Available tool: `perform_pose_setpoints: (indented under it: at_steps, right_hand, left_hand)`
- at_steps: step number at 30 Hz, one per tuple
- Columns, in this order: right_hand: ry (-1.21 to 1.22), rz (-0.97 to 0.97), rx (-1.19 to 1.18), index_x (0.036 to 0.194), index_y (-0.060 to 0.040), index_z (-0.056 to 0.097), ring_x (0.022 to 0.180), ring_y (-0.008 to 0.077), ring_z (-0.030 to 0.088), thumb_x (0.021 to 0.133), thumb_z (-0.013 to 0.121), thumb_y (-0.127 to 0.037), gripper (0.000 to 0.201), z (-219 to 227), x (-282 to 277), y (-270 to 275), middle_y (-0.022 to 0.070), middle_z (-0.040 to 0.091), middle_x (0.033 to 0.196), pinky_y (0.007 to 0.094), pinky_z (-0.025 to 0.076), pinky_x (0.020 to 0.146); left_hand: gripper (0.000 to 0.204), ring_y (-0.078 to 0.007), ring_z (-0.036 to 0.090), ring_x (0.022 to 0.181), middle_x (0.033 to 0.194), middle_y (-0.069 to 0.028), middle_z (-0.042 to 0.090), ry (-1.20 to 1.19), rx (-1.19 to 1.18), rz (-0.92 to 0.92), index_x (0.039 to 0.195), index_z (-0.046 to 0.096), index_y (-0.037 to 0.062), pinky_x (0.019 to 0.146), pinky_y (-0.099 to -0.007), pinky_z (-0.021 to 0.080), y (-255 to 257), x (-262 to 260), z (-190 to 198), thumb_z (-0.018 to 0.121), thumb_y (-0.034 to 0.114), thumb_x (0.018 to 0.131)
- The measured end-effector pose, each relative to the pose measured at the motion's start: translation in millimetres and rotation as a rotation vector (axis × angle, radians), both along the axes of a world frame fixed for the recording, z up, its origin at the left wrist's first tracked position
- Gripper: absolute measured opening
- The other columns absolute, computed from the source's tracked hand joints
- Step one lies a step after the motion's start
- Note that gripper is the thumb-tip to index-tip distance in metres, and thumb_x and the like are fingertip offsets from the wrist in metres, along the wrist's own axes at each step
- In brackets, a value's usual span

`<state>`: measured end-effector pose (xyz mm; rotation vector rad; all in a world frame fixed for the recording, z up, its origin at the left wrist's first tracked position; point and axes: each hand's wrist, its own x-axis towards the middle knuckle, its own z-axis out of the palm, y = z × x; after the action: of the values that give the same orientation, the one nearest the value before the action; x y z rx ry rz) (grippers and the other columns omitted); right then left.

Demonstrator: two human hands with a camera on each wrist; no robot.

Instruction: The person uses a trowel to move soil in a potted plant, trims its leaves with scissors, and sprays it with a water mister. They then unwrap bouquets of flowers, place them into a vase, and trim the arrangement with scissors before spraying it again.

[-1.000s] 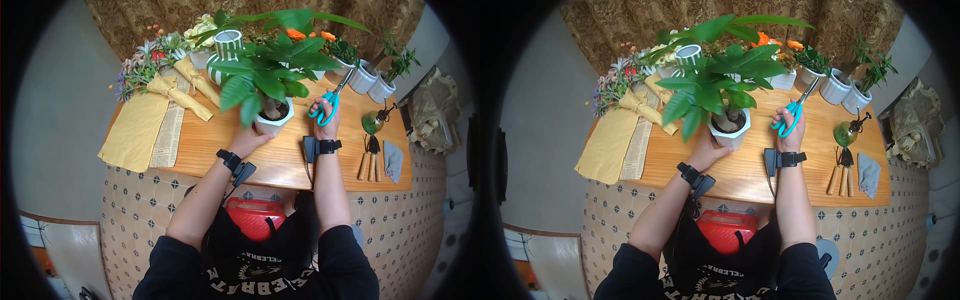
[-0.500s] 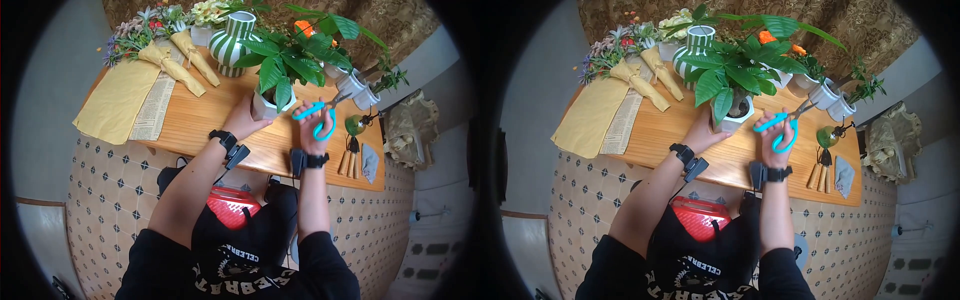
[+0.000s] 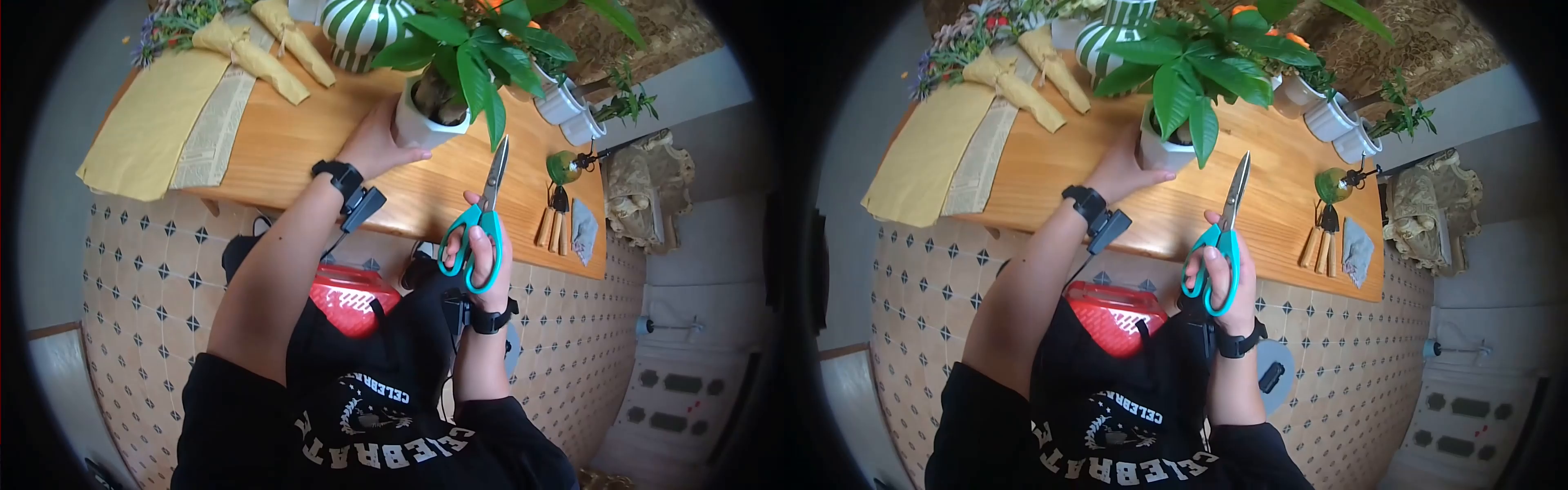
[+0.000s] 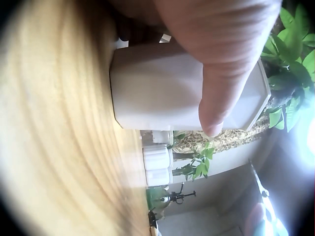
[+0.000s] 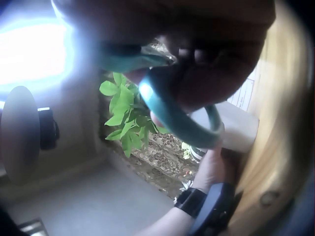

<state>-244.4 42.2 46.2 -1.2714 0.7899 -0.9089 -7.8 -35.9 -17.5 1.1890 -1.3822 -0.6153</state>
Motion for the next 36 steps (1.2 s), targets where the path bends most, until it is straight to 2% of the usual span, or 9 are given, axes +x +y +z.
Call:
perform_pose_setpoints:
  at_steps: [3,10,13,20,23,25,30,33,36]
  right_hand:
    - [0.094,0.014,-0.112,0.140,0.0033,0.031,0.061,0.0121,0.053,0.091,0.060,-0.020,0.061,6.8,6.1,2.9,0.0061,0.055,0.075,0.0234,0.044,0.057]
    - [0.081,-0.036,-0.214,0.144,0.0023,0.024,0.076,0.0111,0.048,0.086,0.066,-0.022,0.076,9.9,20.3,8.4,0.0047,0.051,0.082,0.0239,0.039,0.069]
    - [0.145,-0.050,-0.261,0.143,0.0017,0.027,0.073,0.0114,0.049,0.086,0.065,-0.019,0.072,12.3,20.8,7.2,0.0044,0.050,0.081,0.0233,0.040,0.066]
    - [0.133,0.019,-0.018,0.139,0.0009,0.037,0.066,0.0106,0.053,0.089,0.059,-0.015,0.057,14.8,11.5,8.3,0.0053,0.056,0.080,0.0221,0.042,0.059]
    - [0.182,-0.061,-0.005,0.138,0.0054,0.034,0.061,0.0127,0.051,0.087,0.058,-0.030,0.067,15.5,20.6,10.8,0.0077,0.054,0.077,0.0231,0.042,0.055]
    - [0.170,-0.028,0.029,0.138,0.0023,0.036,0.064,0.0122,0.052,0.088,0.059,-0.023,0.060,15.7,18.5,10.0,0.0068,0.056,0.079,0.0232,0.043,0.058]
    - [0.159,-0.014,0.064,0.139,-0.0026,0.037,0.065,0.0094,0.053,0.089,0.060,-0.007,0.054,13.6,23.7,11.7,0.0019,0.054,0.080,0.0219,0.044,0.059]
    - [0.205,-0.027,0.068,0.139,-0.0051,0.037,0.064,0.0065,0.052,0.089,0.062,-0.007,0.056,16.1,26.7,11.6,-0.0018,0.051,0.080,0.0195,0.043,0.054]
    - [0.207,-0.051,0.067,0.140,-0.0066,0.036,0.062,0.0055,0.051,0.090,0.060,-0.004,0.055,13.7,25.6,10.9,-0.0022,0.051,0.080,0.0180,0.040,0.051]
  left_hand:
    - [0.089,-0.0319,0.053,0.118,0.121,-0.0204,0.056,0.041,0.138,0.010,0.134,0.037,0.0001,0.100,-0.0375,0.042,8.9,0.9,10.6,0.083,0.028,0.063]
    - [0.089,-0.0349,0.052,0.114,0.119,-0.0213,0.056,-0.135,0.083,0.146,0.127,0.046,0.0009,0.098,-0.0409,0.042,4.5,-1.8,0.4,0.084,0.040,0.058]
    - [0.086,-0.0349,0.052,0.114,0.117,-0.0206,0.057,-0.177,0.098,0.155,0.124,0.048,0.0013,0.098,-0.0410,0.042,3.3,-2.3,1.6,0.084,0.041,0.058]
    - [0.074,-0.0355,0.055,0.107,0.111,-0.0205,0.060,-0.170,0.033,0.137,0.115,0.056,0.0013,0.094,-0.0415,0.044,-1.1,-1.3,-6.6,0.084,0.042,0.059]
    - [0.075,-0.0322,0.057,0.106,0.111,-0.0189,0.060,-0.173,0.053,0.105,0.117,0.054,0.0007,0.091,-0.0398,0.046,0.0,-2.8,-8.3,0.085,0.038,0.060]
    - [0.076,-0.0267,0.059,0.104,0.111,-0.0163,0.060,-0.182,0.056,0.100,0.120,0.049,-0.0014,0.089,-0.0367,0.047,0.6,-2.2,-4.4,0.086,0.030,0.062]
    - [0.079,-0.0256,0.056,0.108,0.116,-0.0158,0.057,-0.133,0.099,0.074,0.124,0.045,-0.0023,0.092,-0.0362,0.046,1.1,-2.4,-3.5,0.085,0.028,0.063]
    - [0.078,-0.0359,0.053,0.109,0.115,-0.0201,0.057,-0.114,0.029,0.109,0.118,0.053,0.0009,0.094,-0.0419,0.044,-2.6,-2.3,-8.7,0.085,0.039,0.058]
    - [0.077,-0.0360,0.053,0.111,0.117,-0.0201,0.056,-0.058,0.002,0.086,0.119,0.053,0.0013,0.095,-0.0422,0.044,-2.0,-3.3,-6.4,0.086,0.034,0.058]
